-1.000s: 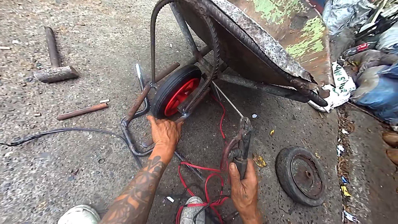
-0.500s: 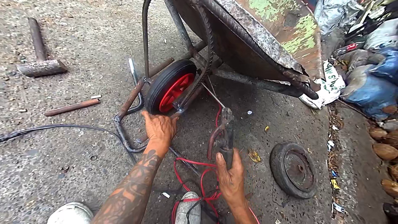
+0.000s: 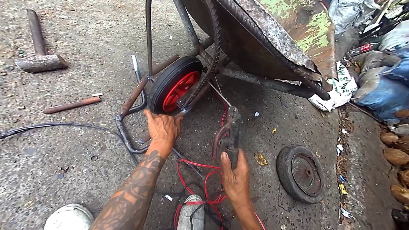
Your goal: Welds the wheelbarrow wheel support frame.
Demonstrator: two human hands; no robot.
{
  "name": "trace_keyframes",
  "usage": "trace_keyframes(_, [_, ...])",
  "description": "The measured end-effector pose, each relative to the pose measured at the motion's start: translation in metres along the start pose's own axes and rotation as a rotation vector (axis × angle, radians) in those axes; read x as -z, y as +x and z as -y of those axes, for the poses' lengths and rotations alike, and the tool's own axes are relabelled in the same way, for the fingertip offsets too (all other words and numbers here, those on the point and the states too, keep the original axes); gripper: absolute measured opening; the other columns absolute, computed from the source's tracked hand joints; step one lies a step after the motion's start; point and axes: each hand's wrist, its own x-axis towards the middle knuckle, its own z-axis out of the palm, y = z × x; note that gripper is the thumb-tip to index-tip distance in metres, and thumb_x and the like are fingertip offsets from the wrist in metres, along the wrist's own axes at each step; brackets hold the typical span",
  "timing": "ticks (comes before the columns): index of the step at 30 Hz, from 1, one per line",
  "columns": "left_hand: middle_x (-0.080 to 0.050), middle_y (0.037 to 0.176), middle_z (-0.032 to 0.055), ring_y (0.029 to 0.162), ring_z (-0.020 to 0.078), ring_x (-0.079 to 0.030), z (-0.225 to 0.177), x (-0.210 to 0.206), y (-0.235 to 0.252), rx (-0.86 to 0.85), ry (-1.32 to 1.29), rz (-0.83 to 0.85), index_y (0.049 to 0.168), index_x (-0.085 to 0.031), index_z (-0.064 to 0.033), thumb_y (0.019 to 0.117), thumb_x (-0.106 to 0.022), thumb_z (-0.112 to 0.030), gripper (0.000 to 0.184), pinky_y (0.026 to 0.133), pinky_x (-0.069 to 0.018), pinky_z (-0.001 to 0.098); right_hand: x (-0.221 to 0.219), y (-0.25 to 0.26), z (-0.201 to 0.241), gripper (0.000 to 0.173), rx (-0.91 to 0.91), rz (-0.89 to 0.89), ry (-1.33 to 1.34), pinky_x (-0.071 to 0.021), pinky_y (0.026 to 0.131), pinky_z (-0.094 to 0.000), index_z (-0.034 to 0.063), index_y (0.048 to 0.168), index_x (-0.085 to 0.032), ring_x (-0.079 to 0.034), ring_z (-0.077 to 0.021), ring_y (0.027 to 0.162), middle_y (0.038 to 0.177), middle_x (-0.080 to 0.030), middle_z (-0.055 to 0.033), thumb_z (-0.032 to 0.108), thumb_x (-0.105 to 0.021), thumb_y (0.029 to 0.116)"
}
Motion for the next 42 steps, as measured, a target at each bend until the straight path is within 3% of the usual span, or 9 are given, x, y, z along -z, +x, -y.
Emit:
trace_keyframes(4, [-0.071, 0.089, 0.0234, 0.095, 0.0447, -0.067, 0.001, 0.0, 0.0, -0.001, -0.01, -0.009, 0.087, -0.069, 0.003, 0.1072, -0.03, -0.055, 0.073, 0.107, -0.0329, 0.0666, 0.005, -0.007, 0.007, 0.054, 0.063, -0.039, 0.035, -0.0534, 0.048, -0.0249, -0.0045, 0.124, -0.055, -0.056, -0.0051, 0.052, 0.071, -0.06, 0.0024, 0.045, -0.054, 0.1031])
trace_keyframes(8, [-0.07, 0.085, 0.0237, 0.091, 0.0454, -0.067, 0.001, -0.002, -0.001, -0.013, -0.026, -0.051, 0.085, -0.068, 0.003, 0.1064, -0.032, -0.055, 0.072, 0.106, -0.0335, 0.0679, -0.002, 0.001, 0.0, 0.052, -0.011, -0.003, -0.006, -0.0531, 0.047, -0.0271, -0.0018, 0.125, -0.057, -0.056, -0.0066, 0.05, 0.071, -0.06, 0.0017, 0.045, -0.054, 0.1021])
trace_keyframes(21, [-0.07, 0.086, 0.0236, 0.092, 0.0455, -0.067, 0.001, -0.001, -0.001, -0.004, -0.018, -0.037, 0.085, -0.068, 0.0027, 0.1065, -0.031, -0.055, 0.072, 0.106, -0.0335, 0.0679, 0.004, -0.005, 0.013, 0.052, 0.064, -0.054, 0.017, -0.0522, 0.047, -0.0236, -0.0048, 0.123, -0.056, -0.055, -0.0041, 0.051, 0.071, -0.06, 0.0024, 0.044, -0.054, 0.1028])
trace_keyframes(25, [-0.071, 0.088, 0.0233, 0.096, 0.0451, -0.068, -0.001, 0.003, 0.0, 0.006, 0.0, 0.009, 0.087, -0.068, 0.0031, 0.1066, -0.029, -0.057, 0.074, 0.109, -0.0314, 0.067, -0.003, 0.001, 0.005, 0.049, -0.004, 0.002, -0.023, -0.0516, 0.048, -0.0265, -0.0005, 0.125, -0.057, -0.054, -0.0063, 0.05, 0.071, -0.059, 0.0018, 0.043, -0.056, 0.1024])
trace_keyframes(30, [-0.07, 0.084, 0.0226, 0.09, 0.0453, -0.067, 0.003, -0.003, 0.0, -0.01, -0.015, -0.044, 0.082, -0.067, 0.0016, 0.1062, -0.031, -0.056, 0.072, 0.104, -0.0348, 0.0676, 0.001, -0.008, 0.016, 0.055, 0.096, -0.07, -0.033, -0.0535, 0.049, -0.0224, -0.0053, 0.125, -0.056, -0.057, -0.0022, 0.054, 0.075, -0.062, 0.0022, 0.045, -0.055, 0.1027])
trace_keyframes(33, [-0.069, 0.084, 0.0233, 0.09, 0.0454, -0.067, 0.003, -0.003, 0.0, -0.011, -0.004, -0.032, 0.083, -0.067, 0.0021, 0.1063, -0.029, -0.056, 0.073, 0.104, -0.0339, 0.0678, -0.008, 0.001, 0.005, 0.05, 0.051, -0.028, -0.091, -0.0539, 0.056, -0.0244, -0.0025, 0.125, -0.058, -0.058, -0.0038, 0.059, 0.078, -0.063, 0.001, 0.042, -0.056, 0.1022])
trace_keyframes(39, [-0.07, 0.089, 0.0248, 0.093, 0.0464, -0.067, 0.003, 0.002, 0.001, -0.012, -0.02, -0.01, 0.092, -0.069, 0.0042, 0.1069, -0.032, -0.054, 0.071, 0.107, -0.0328, 0.069, -0.003, -0.006, 0.015, 0.054, 0.124, -0.081, -0.098, -0.0552, 0.056, -0.0208, -0.0058, 0.124, -0.058, -0.06, -0.0005, 0.06, 0.078, -0.064, 0.0018, 0.044, -0.055, 0.1025])
trace_keyframes(42, [-0.072, 0.092, 0.0239, 0.097, 0.0447, -0.068, 0.0, 0.006, 0.0, 0.003, -0.009, 0.031, 0.095, -0.07, 0.0038, 0.1071, -0.03, -0.056, 0.072, 0.11, -0.0306, 0.067, -0.01, 0.003, 0.004, 0.052, 0.055, -0.032, -0.125, -0.0549, 0.057, -0.0261, -0.0023, 0.125, -0.058, -0.06, -0.0047, 0.061, 0.078, -0.064, 0.0008, 0.044, -0.055, 0.1018])
